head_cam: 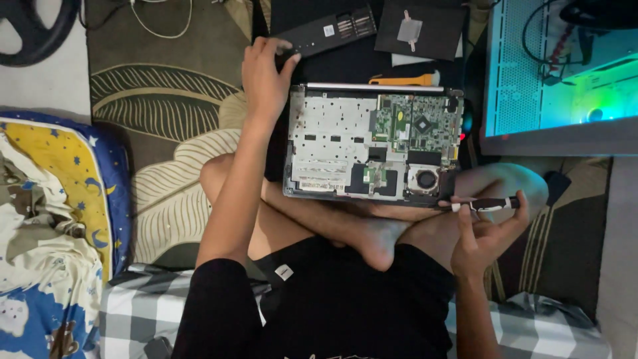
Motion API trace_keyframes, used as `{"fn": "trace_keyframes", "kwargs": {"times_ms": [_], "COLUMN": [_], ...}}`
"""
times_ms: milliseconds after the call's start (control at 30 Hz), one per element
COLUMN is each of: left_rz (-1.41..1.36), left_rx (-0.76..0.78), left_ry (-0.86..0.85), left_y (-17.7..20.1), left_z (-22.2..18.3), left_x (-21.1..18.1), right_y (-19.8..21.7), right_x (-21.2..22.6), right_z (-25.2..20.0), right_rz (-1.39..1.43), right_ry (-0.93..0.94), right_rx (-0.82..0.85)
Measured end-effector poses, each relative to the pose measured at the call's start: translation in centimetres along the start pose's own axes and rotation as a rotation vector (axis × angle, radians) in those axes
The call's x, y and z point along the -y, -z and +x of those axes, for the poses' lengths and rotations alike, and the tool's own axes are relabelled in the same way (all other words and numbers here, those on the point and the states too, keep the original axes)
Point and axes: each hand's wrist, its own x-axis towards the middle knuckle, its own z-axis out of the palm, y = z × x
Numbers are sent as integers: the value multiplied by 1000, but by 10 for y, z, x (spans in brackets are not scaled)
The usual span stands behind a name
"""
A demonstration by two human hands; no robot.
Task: The person is unscrewing and removing components from a laptop's internal chassis, specifically focusing on the motherboard area and cooling fan.
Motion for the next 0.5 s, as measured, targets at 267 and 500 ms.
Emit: {"fn": "trace_keyframes", "kwargs": {"times_ms": [267, 500], "left_rz": [27, 39], "left_rx": [-8, -10], "left_ry": [1, -18], "left_y": [0, -2], "left_z": [5, 7], "left_x": [-8, -8], "right_y": [0, 1], "right_x": [7, 10], "right_z": [-1, 0], "right_rz": [-1, -2], "right_ry": [-15, 21], "right_rx": [-9, -1]}}
